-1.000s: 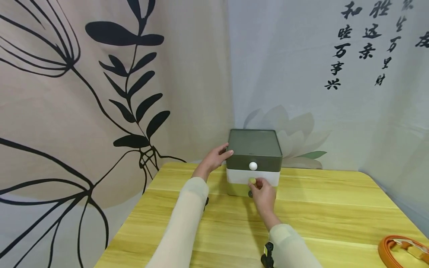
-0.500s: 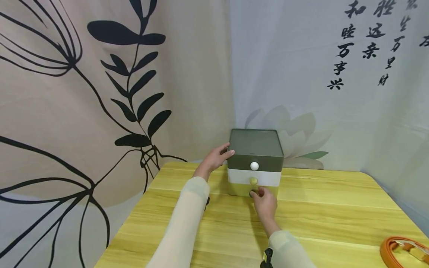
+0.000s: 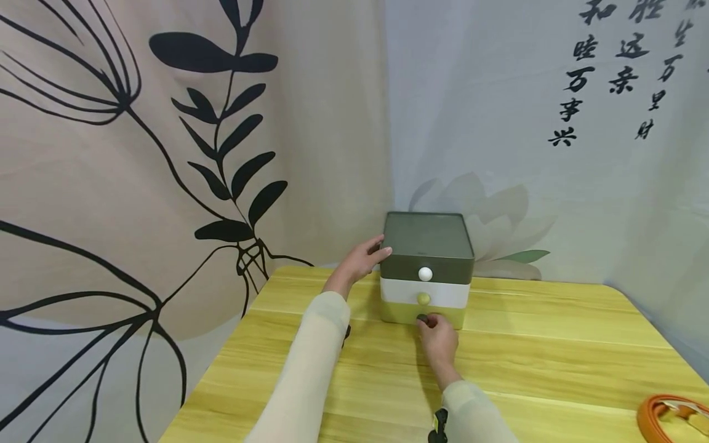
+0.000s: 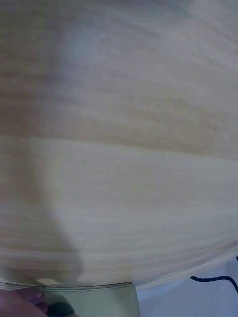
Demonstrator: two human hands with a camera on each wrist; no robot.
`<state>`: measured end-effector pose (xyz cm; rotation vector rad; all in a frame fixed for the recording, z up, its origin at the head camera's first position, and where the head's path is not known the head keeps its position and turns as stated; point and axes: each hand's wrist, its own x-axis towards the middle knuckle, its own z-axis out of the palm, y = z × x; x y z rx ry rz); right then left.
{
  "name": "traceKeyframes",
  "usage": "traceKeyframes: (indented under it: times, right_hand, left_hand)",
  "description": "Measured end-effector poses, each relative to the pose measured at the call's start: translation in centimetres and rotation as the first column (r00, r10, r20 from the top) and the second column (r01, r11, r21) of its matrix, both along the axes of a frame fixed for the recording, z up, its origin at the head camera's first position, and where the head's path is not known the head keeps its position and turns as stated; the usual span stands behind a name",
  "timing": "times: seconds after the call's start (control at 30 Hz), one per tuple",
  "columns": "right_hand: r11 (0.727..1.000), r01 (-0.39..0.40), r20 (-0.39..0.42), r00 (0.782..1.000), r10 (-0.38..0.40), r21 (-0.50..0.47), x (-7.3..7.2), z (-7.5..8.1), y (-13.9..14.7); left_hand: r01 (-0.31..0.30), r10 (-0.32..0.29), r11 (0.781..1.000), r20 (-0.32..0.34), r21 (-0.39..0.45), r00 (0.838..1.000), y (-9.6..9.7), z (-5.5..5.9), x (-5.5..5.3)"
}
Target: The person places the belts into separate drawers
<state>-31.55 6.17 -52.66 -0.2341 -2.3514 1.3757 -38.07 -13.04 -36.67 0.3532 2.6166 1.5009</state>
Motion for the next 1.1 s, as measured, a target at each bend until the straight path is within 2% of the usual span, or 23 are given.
traceKeyframes:
  times: [0.57,0.83,1.1]
  right_hand:
    - [1.000,-0.011,0.054,0.999,0.010,0.017,0.0,0.7,0.4]
    - [1.000,-0.006,-0.005,1.000,0.006,0.024,0.8,0.6,0.3]
    - [0.999,-0.044,0.070,0.997,0.045,-0.004,1.2,0.4,0.4]
  left_hand:
    - [-0.004,0.004,1.000,0.001,-0.002,1.000,0.1,-0.1,-0.1]
    - [0.003,-0.003,1.000,0.006,0.003,1.000,-0.1,-0.1,-0.2]
    - [0.004,-0.004,1.000,0.005,-0.006,1.000,0.0,-0.1,-0.2]
